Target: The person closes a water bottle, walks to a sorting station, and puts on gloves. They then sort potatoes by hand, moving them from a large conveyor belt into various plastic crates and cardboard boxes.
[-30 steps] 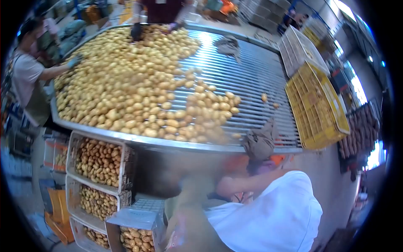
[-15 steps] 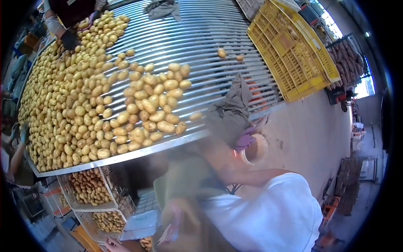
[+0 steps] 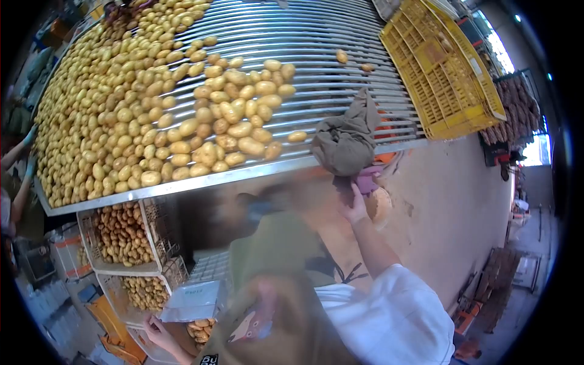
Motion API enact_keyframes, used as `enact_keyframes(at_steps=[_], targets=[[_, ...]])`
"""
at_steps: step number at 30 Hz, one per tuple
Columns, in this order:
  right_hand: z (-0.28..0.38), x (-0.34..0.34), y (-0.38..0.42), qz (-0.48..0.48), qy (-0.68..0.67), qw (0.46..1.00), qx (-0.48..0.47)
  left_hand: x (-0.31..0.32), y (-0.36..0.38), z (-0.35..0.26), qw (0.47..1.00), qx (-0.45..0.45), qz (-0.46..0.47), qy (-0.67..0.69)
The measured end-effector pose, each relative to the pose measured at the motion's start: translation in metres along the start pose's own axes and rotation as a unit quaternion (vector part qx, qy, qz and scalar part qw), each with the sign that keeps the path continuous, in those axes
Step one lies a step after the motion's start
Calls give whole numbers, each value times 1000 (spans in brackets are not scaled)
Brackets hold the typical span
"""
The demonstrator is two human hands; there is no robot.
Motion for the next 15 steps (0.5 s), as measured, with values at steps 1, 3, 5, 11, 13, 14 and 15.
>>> enact_keyframes(at_steps=[1, 3, 5, 11, 13, 14, 15], targets=[[2, 1, 3, 9, 6, 1000, 6, -6, 5, 0, 1000, 28, -8, -6], [-5, 6, 22, -30, 45, 995, 78, -23, 23, 1, 999, 12, -51, 5], [4, 17, 60, -140, 47, 987, 69, -26, 38, 28, 993, -110, -8, 42], [134, 101, 140, 182, 292, 858, -382, -30, 72, 29, 986, -142, -58, 62], [151, 136, 189, 135, 53, 962, -230, -33, 72, 11, 987, -124, -69, 75], [171, 155, 214, 95, 32, 952, -288, -34, 72, 15, 984, -132, -86, 77], [185, 170, 236, 51, 7, 937, -344, -29, 70, 19, 984, -129, -86, 86]])
Point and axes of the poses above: each hand's wrist, its own y-axis away from the middle knuckle, its own x-axis out of the palm, z = x × y, the point moved 9 cm from there along -y, towards the middle knuckle, and after that the axes turned 4 degrees about y, right-handed, at the moved point
